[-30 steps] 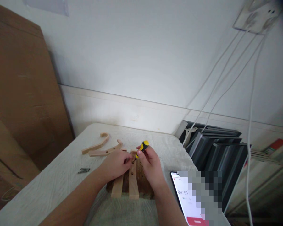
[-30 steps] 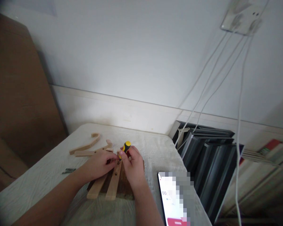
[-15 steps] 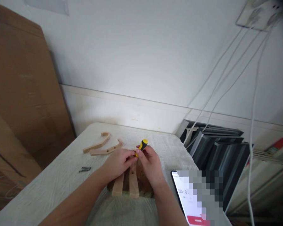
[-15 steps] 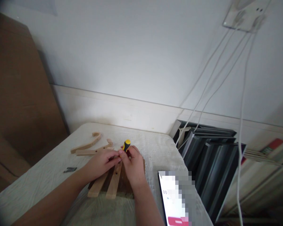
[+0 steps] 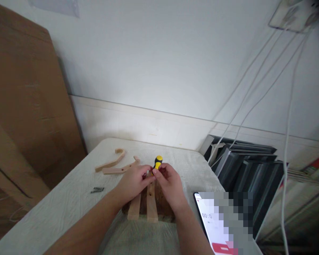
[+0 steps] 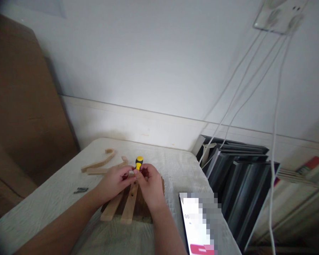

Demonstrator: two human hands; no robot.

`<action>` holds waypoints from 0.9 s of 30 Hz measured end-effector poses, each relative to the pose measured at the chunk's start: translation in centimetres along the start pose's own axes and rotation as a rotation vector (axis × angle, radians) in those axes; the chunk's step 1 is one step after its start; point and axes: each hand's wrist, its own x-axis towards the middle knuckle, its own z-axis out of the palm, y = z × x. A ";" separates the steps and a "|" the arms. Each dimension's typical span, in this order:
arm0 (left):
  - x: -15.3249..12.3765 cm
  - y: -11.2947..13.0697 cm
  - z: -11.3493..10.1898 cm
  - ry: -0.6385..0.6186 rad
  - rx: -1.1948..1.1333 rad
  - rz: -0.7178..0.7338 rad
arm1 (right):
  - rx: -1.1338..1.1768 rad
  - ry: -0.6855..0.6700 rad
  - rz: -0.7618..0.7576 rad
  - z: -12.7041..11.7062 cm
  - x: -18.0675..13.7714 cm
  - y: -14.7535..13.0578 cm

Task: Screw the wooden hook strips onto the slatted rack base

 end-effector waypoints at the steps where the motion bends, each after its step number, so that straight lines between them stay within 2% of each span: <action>1: 0.0 0.0 0.0 -0.003 -0.007 0.016 | 0.010 0.005 0.001 0.0 0.0 0.1; 7: 0.0 -0.1 0.2 -0.069 -0.053 0.095 | -0.018 -0.014 -0.086 -0.3 -0.2 -0.1; 13: 0.0 -0.3 0.5 0.012 -0.031 0.019 | -0.082 0.053 -0.036 -0.1 -0.1 0.1; 19: 0.0 -0.3 0.1 -0.075 -0.067 0.091 | -0.036 0.036 -0.114 -0.4 -0.3 0.1; 23: 0.0 -0.3 0.2 -0.016 -0.044 0.041 | -0.041 0.016 -0.111 -0.2 -0.2 0.4; 27: -0.1 -0.1 0.2 0.041 -0.034 -0.020 | 0.050 0.026 -0.046 0.3 0.1 1.0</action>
